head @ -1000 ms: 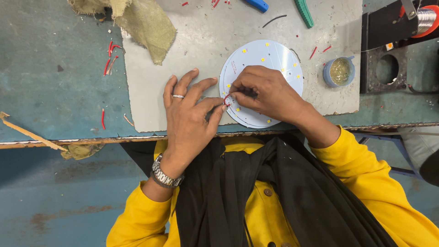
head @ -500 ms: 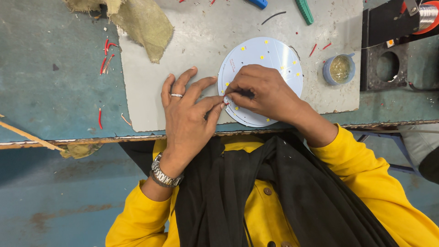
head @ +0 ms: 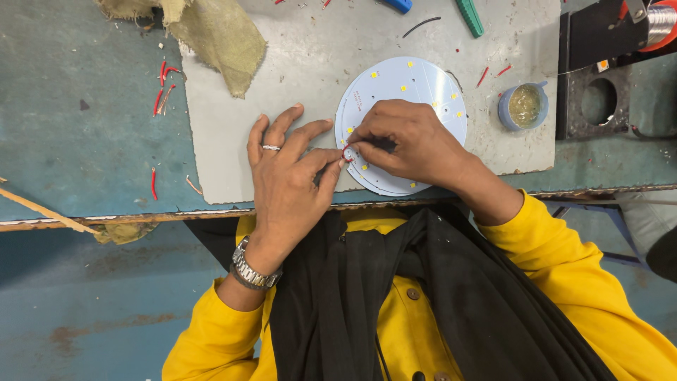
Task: The person solders red and black wires to a circular LED panel. They strip wire ends, apply flux, solder connections, and trim excess wire using pliers and a soldering iron.
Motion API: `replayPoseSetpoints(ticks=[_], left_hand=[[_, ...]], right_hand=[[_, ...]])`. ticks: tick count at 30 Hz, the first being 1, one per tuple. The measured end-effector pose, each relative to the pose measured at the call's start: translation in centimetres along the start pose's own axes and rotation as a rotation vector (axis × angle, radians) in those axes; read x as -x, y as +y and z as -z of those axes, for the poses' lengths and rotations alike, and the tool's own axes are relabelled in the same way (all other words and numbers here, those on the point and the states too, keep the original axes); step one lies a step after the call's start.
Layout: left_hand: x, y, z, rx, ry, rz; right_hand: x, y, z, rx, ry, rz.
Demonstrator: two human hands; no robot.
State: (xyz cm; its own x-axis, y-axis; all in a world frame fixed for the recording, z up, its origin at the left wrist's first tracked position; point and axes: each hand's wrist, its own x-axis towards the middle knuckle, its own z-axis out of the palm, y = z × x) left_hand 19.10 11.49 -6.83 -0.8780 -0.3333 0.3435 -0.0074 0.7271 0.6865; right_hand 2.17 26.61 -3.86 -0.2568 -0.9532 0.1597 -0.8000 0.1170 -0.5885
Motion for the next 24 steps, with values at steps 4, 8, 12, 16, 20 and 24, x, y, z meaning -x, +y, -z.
replayPoseSetpoints(ticks=[4, 8, 12, 16, 20, 24], left_hand=[[0.06, -0.02, 0.03, 0.003, 0.002, 0.003], [0.05, -0.04, 0.06, 0.002, -0.001, 0.001], [-0.09, -0.02, 0.08, 0.033, 0.017, 0.010], [-0.32, 0.19, -0.18, 0.010, 0.047, 0.013], [-0.53, 0.40, -0.64, -0.032, 0.077, -0.036], [-0.54, 0.47, -0.88, -0.073, 0.097, -0.083]], right_hand=[[-0.19, -0.02, -0.06, 0.007, -0.018, -0.007], [-0.18, -0.02, -0.15, 0.019, -0.027, -0.004], [-0.06, -0.01, -0.30, 0.048, -0.027, 0.019], [0.09, -0.09, -0.52, 0.049, 0.015, 0.034], [0.28, -0.04, -0.58, 0.024, 0.027, 0.027], [0.55, 0.26, -0.62, 0.028, 0.036, 0.041]])
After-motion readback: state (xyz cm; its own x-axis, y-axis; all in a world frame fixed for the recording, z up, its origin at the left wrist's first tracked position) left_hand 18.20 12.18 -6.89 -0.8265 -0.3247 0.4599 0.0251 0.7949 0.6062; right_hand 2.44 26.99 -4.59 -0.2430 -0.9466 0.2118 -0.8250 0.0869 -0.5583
